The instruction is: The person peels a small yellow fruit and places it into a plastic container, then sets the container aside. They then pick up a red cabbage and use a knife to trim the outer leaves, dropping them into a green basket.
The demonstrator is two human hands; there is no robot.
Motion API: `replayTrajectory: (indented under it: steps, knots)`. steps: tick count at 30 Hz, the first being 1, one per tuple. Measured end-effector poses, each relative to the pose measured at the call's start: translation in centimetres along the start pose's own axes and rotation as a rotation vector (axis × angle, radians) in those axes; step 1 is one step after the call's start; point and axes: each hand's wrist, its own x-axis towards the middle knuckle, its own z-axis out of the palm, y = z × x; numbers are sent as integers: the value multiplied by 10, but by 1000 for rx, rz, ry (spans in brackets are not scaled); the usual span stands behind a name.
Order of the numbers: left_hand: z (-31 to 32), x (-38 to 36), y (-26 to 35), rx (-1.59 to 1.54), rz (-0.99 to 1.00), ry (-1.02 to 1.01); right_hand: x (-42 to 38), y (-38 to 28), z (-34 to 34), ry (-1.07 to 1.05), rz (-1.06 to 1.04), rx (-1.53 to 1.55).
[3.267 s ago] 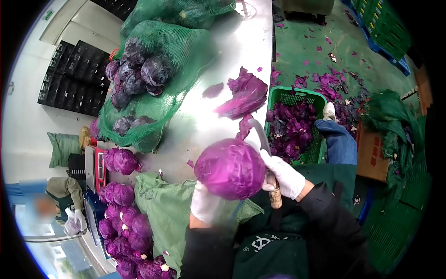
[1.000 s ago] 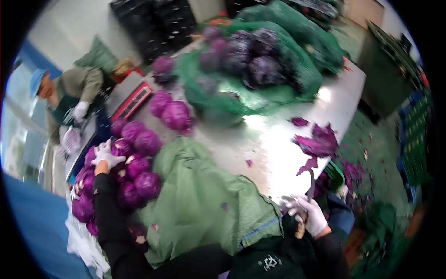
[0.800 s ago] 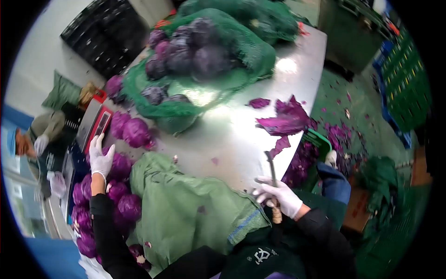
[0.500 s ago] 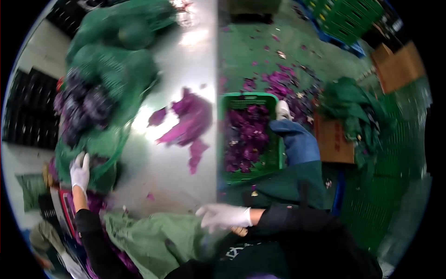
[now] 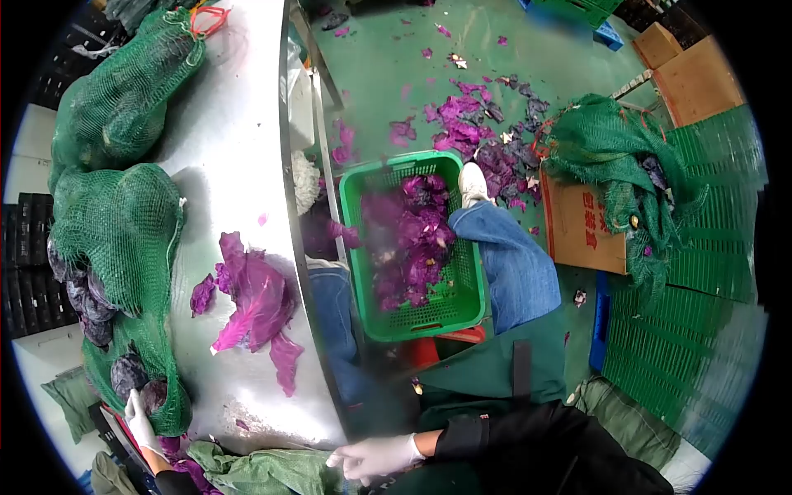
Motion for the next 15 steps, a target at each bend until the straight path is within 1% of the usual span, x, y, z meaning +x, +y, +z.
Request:
replayTrajectory:
  steps: [1, 3, 4, 5, 7, 8, 9, 11, 12, 13, 15]
  knots:
    - [0, -1, 0, -109, -51, 16, 0, -1, -2, 1, 0, 6]
    - [-11, 16, -18, 145, -80, -70, 1, 0, -3, 4, 0, 10]
    - [4, 12, -19, 263, -26, 125, -2, -3, -4, 4, -6, 11]
    - [3, 18, -36, 582, 155, 206, -5, -6, -3, 16, -8, 6]
    - [16, 11, -36, 697, 320, 196, -11, -13, -2, 41, -13, -8]
    - [33, -10, 10, 444, 107, 86, -14, -17, -3, 40, 1, -38]
    - [35, -11, 2, 412, 204, 64, -9, -7, -3, 66, -45, -2]
    - [69, -58, 38, 395, 314, 200, -10, -10, -3, 79, -40, 35]
    - [84, -82, 55, 522, 444, 256, -6, -3, -6, 72, -52, 52]
    - [96, -106, 72, 658, 566, 317, -10, -12, -5, 98, -73, -27]
    - [114, -150, 110, 750, 840, 326, -19, -24, 3, 217, -114, 44]
